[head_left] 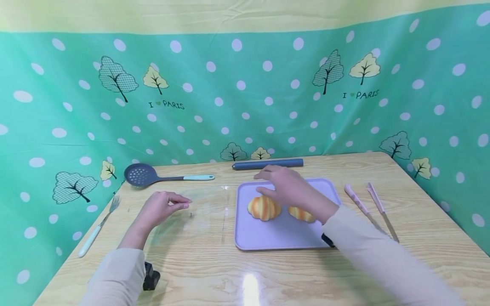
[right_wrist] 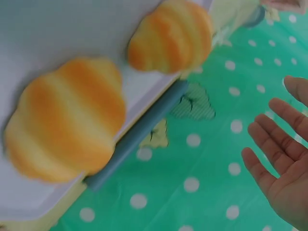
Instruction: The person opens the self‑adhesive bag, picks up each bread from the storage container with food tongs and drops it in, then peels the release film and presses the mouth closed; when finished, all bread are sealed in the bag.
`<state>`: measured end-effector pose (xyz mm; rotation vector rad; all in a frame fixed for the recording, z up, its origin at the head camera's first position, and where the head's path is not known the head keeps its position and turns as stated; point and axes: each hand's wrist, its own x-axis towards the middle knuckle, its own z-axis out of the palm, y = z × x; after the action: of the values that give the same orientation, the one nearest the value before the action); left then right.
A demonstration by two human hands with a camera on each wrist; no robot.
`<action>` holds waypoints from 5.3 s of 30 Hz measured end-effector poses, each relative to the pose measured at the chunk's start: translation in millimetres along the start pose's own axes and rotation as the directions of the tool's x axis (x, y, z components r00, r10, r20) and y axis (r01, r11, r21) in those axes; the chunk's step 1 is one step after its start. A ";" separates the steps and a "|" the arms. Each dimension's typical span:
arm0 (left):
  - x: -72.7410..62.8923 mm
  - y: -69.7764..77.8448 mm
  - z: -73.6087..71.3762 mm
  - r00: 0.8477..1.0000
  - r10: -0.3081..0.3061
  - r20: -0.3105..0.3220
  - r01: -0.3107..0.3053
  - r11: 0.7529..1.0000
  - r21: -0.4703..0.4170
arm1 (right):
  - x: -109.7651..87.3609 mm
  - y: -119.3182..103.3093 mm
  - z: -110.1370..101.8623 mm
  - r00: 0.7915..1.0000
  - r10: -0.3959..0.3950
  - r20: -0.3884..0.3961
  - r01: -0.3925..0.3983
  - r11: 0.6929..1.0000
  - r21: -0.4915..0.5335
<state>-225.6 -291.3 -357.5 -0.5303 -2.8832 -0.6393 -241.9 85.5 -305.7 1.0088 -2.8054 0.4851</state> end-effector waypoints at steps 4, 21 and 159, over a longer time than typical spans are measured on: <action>-0.1 -0.5 1.0 1.000 -0.009 0.000 0.009 1.000 0.001 | -15.6 17.9 -9.8 0.999 0.042 -0.033 -0.041 0.999 0.024; 0.7 0.1 -0.2 1.000 0.000 0.013 0.000 1.000 -0.005 | -100.9 88.4 -33.0 0.948 0.288 -0.138 -0.276 0.956 0.098; 2.5 -3.1 7.9 1.000 -0.017 0.011 0.017 1.000 0.005 | -115.8 135.3 -37.4 0.984 -0.062 0.167 0.113 0.942 -0.317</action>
<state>-229.6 -289.8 -365.2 -0.5105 -2.9021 -0.6342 -238.7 265.7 -330.6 1.1311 -2.8227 -0.0720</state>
